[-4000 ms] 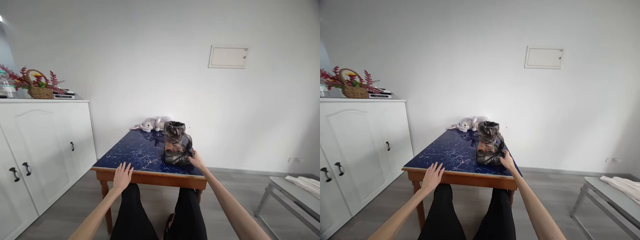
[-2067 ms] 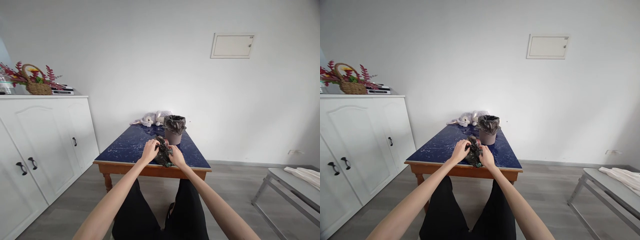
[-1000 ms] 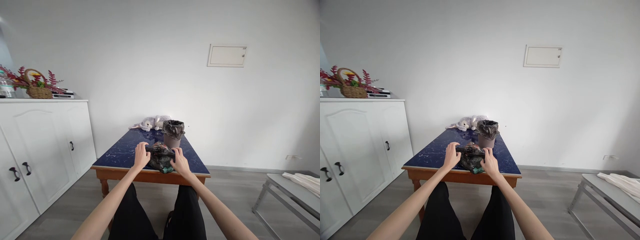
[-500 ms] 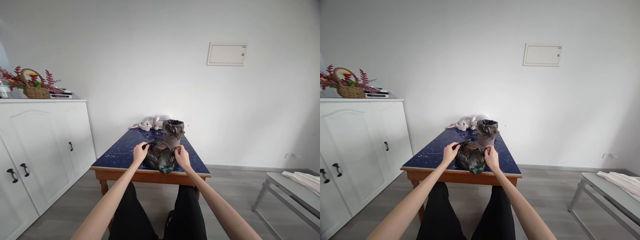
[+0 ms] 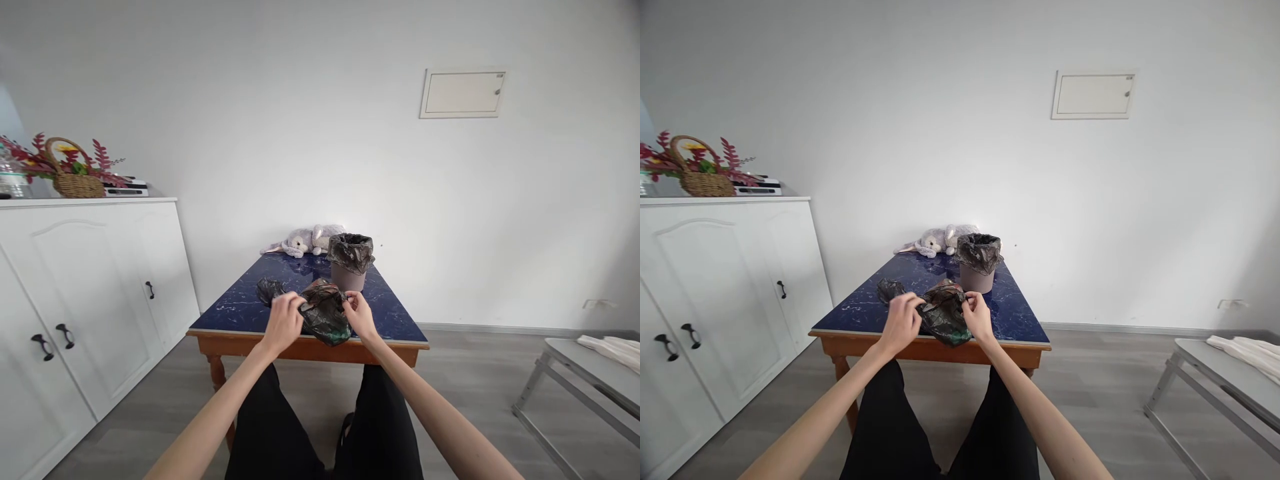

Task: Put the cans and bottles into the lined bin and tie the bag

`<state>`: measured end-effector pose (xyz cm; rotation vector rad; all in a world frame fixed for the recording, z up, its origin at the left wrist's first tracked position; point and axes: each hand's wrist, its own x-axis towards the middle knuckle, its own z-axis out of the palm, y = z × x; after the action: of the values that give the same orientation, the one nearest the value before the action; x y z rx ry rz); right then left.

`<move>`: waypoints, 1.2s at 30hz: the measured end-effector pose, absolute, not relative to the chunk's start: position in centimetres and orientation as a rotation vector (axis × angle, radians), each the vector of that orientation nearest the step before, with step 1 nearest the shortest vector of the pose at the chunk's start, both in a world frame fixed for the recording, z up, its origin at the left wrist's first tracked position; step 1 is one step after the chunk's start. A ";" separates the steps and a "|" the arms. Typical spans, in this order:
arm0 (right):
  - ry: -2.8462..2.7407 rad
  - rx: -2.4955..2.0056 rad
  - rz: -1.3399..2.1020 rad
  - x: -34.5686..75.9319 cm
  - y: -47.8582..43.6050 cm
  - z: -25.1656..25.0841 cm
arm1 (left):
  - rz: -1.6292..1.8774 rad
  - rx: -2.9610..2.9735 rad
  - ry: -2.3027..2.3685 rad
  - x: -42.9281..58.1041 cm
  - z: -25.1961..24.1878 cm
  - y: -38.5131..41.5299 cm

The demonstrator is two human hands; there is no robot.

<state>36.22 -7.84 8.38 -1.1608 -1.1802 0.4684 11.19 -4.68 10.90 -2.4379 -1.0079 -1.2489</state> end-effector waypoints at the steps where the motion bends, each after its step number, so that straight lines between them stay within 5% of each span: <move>1: -1.182 -1.142 0.473 36.1 -8.0 8.6 | -1.156 -2.523 -0.913 11.6 10.6 -5.2; 11: -1.281 -1.141 0.395 38.4 -11.0 9.7 | -0.867 -2.535 -1.131 16.1 10.3 -3.6; 22: -1.497 -1.306 0.277 36.8 -12.7 5.4 | -0.690 -2.530 -1.364 17.1 11.3 -1.0; 36: -1.613 -1.466 0.251 35.4 -6.5 1.9 | -0.342 -2.698 -1.391 18.6 13.2 4.5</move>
<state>35.38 -6.47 1.86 -1.4660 -1.6133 0.2513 18.57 4.51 13.22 -2.6976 -1.3911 -0.3416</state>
